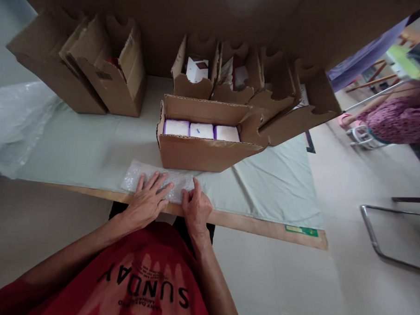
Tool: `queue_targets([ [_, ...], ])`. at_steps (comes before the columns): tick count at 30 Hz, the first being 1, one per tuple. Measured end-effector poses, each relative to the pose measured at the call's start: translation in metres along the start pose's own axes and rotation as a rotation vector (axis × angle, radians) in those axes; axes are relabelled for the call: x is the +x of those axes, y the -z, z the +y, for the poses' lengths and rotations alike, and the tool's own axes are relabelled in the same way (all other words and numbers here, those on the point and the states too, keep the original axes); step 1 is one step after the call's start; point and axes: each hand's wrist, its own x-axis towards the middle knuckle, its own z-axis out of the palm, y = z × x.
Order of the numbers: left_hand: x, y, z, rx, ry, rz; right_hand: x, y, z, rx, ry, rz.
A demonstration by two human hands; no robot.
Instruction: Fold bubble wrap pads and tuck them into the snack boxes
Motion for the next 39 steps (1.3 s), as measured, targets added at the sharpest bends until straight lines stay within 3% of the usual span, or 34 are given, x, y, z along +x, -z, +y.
queue_targets([
  [3,-0.001,-0.008,-0.003,0.005,0.017,-0.049,-0.002,0.016,-0.001,0.038,0.051,0.059],
  [6,-0.005,-0.010,-0.006,0.018,0.002,-0.062,-0.007,0.027,-0.020,0.095,0.188,0.169],
  [9,-0.006,-0.012,-0.008,0.037,-0.009,-0.091,-0.011,0.016,-0.050,0.188,0.354,-0.006],
  [12,-0.005,-0.012,-0.009,0.031,-0.029,-0.129,-0.014,-0.007,-0.063,0.151,0.375,-0.217],
  [15,-0.005,-0.007,-0.012,0.039,-0.062,-0.135,-0.020,-0.020,-0.053,0.018,0.360,-0.254],
  [19,-0.017,0.000,-0.026,0.043,-0.074,-0.078,-0.033,-0.013,-0.027,-0.147,0.403,-0.225],
  [24,-0.052,0.005,-0.061,0.107,0.115,0.034,-0.042,-0.002,-0.011,-0.237,0.389,-0.212],
  [27,-0.065,0.013,-0.071,0.131,0.201,0.057,-0.043,-0.001,-0.008,-0.242,0.380,-0.196],
  [30,-0.057,0.022,-0.058,0.121,0.233,0.120,-0.043,-0.003,-0.008,-0.238,0.378,-0.192],
  [32,-0.042,0.023,-0.042,0.094,0.141,0.137,-0.042,-0.003,-0.008,-0.240,0.375,-0.184],
  [35,-0.021,0.013,-0.022,0.040,-0.033,0.059,-0.042,-0.002,-0.009,-0.248,0.383,-0.175],
  [39,-0.014,-0.004,-0.020,0.006,-0.067,-0.027,-0.041,0.003,-0.009,-0.227,0.399,-0.179],
])
